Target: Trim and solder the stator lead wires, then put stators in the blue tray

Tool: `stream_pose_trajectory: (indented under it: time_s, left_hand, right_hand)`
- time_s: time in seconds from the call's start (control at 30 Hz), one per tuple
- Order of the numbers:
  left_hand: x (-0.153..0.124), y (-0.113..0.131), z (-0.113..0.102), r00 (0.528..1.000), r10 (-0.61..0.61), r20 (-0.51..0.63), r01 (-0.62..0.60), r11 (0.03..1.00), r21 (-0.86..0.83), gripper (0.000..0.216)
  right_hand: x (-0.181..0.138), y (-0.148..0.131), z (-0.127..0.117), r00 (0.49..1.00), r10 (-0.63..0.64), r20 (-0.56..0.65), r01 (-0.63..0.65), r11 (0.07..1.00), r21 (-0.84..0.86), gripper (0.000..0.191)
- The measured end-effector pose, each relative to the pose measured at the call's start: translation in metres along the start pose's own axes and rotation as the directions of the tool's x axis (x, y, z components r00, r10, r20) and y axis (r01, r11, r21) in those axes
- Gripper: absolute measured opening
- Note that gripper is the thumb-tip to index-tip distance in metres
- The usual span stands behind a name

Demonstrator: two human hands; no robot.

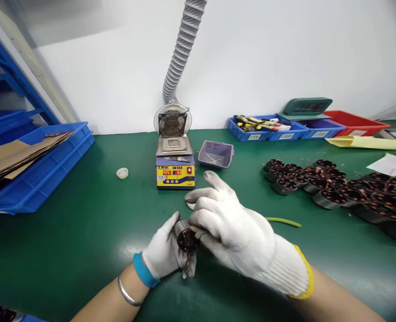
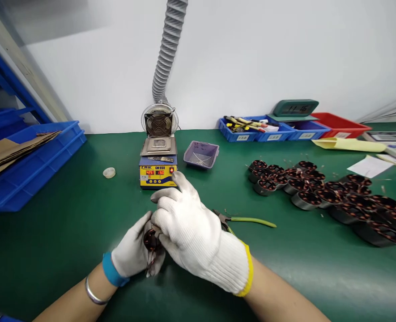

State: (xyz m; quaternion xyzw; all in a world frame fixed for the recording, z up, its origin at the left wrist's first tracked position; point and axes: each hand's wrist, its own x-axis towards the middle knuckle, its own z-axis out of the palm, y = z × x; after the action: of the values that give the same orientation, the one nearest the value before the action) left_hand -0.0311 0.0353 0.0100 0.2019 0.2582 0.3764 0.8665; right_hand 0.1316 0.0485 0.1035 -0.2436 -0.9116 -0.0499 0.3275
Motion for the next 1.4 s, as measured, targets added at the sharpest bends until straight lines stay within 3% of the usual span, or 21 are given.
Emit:
stream_pose_trajectory:
  time_s: [0.07,0.1,0.17,0.23,0.27,0.3,0.37,0.43,0.5,0.6,0.63,0.7,0.77,0.8,0.83,0.9,0.97,1.0,1.1,1.3,1.4]
  left_hand:
    - [-0.007,0.004,0.004,0.997,0.060,0.038,-0.061,0.998,0.024,0.029]
    - [-0.010,0.007,0.005,0.989,0.150,0.011,-0.150,0.989,-0.002,0.024]
    - [-0.012,0.013,0.006,0.933,0.340,-0.117,-0.351,0.931,-0.097,0.022]
    - [-0.008,0.016,0.004,0.870,0.414,-0.269,-0.464,0.872,-0.159,0.036]
    - [-0.005,0.015,0.002,0.877,0.382,-0.290,-0.439,0.883,-0.164,0.038]
    - [-0.002,0.012,0.001,0.915,0.310,-0.259,-0.356,0.921,-0.156,0.037]
    - [0.002,0.006,-0.002,0.994,0.079,-0.070,-0.085,0.992,-0.091,0.042]
    - [0.002,0.000,-0.005,0.988,-0.085,0.131,0.084,0.996,0.010,0.053]
    - [0.000,-0.004,-0.006,0.984,-0.045,0.175,0.035,0.997,0.063,0.050]
    - [-0.005,-0.003,-0.003,0.963,0.270,0.019,-0.271,0.957,0.106,0.036]
    - [-0.007,-0.002,-0.001,0.938,0.344,-0.036,-0.336,0.932,0.133,0.036]
    - [-0.008,0.000,0.003,0.908,0.398,-0.130,-0.376,0.911,0.167,0.038]
    - [-0.008,0.003,0.005,0.899,0.379,-0.219,-0.352,0.924,0.152,0.040]
    - [-0.007,0.003,0.005,0.898,0.357,-0.255,-0.336,0.934,0.126,0.042]
    - [-0.006,0.004,0.005,0.899,0.337,-0.279,-0.325,0.941,0.090,0.044]
    - [-0.004,0.005,0.006,0.901,0.310,-0.302,-0.329,0.944,-0.012,0.046]
    - [-0.004,0.006,0.007,0.892,0.320,-0.318,-0.374,0.920,-0.122,0.041]
    - [-0.004,0.007,0.009,0.884,0.333,-0.328,-0.401,0.902,-0.163,0.037]
    - [-0.006,0.010,0.014,0.865,0.363,-0.347,-0.454,0.861,-0.229,0.027]
    - [-0.006,0.012,0.013,0.910,0.304,-0.280,-0.387,0.866,-0.318,0.035]
    - [-0.005,0.013,0.011,0.898,0.327,-0.296,-0.418,0.843,-0.339,0.036]
  right_hand:
    - [-0.001,0.003,-0.001,1.000,-0.014,0.003,0.014,1.000,-0.009,0.009]
    - [-0.001,0.003,-0.002,1.000,-0.020,0.002,0.020,1.000,-0.011,0.009]
    - [0.000,0.001,-0.005,1.000,-0.020,-0.006,0.020,1.000,0.007,0.010]
    - [0.002,-0.003,-0.006,1.000,-0.020,-0.005,0.020,0.998,0.053,0.011]
    - [0.002,-0.004,-0.006,1.000,-0.023,-0.003,0.023,0.997,0.078,0.012]
    - [0.002,-0.005,-0.005,1.000,-0.025,-0.002,0.025,0.995,0.095,0.012]
    - [0.001,-0.003,-0.003,1.000,-0.018,-0.002,0.018,0.994,0.105,0.012]
    - [-0.003,0.001,0.001,1.000,-0.009,-0.006,0.010,0.994,0.107,0.010]
    - [-0.007,0.006,0.005,1.000,-0.002,-0.007,0.003,0.991,0.134,0.008]
    - [-0.010,0.017,0.011,0.985,0.171,0.037,-0.175,0.942,0.286,0.008]
    - [-0.010,0.021,0.012,0.953,0.295,0.067,-0.299,0.880,0.369,0.007]
    - [-0.010,0.031,0.013,0.824,0.559,0.087,-0.509,0.666,0.545,0.008]
    - [-0.011,0.039,0.012,0.708,0.701,0.087,-0.573,0.498,0.651,0.014]
    - [-0.012,0.040,0.012,0.703,0.704,0.099,-0.580,0.487,0.653,0.015]
    - [-0.013,0.040,0.014,0.735,0.668,0.112,-0.577,0.531,0.620,0.014]
    - [-0.016,0.035,0.021,0.850,0.506,0.147,-0.510,0.722,0.468,0.009]
    - [-0.017,0.024,0.033,0.955,0.280,0.102,-0.298,0.908,0.294,0.016]
    - [-0.017,0.018,0.039,0.984,0.171,0.054,-0.179,0.962,0.208,0.021]
    - [-0.013,0.003,0.056,0.998,-0.012,-0.053,0.013,1.000,0.020,0.019]
    - [-0.012,-0.008,0.066,0.993,0.006,-0.115,-0.015,0.997,-0.072,0.013]
    - [-0.016,-0.006,0.070,0.978,0.116,-0.172,-0.106,0.992,0.065,0.011]
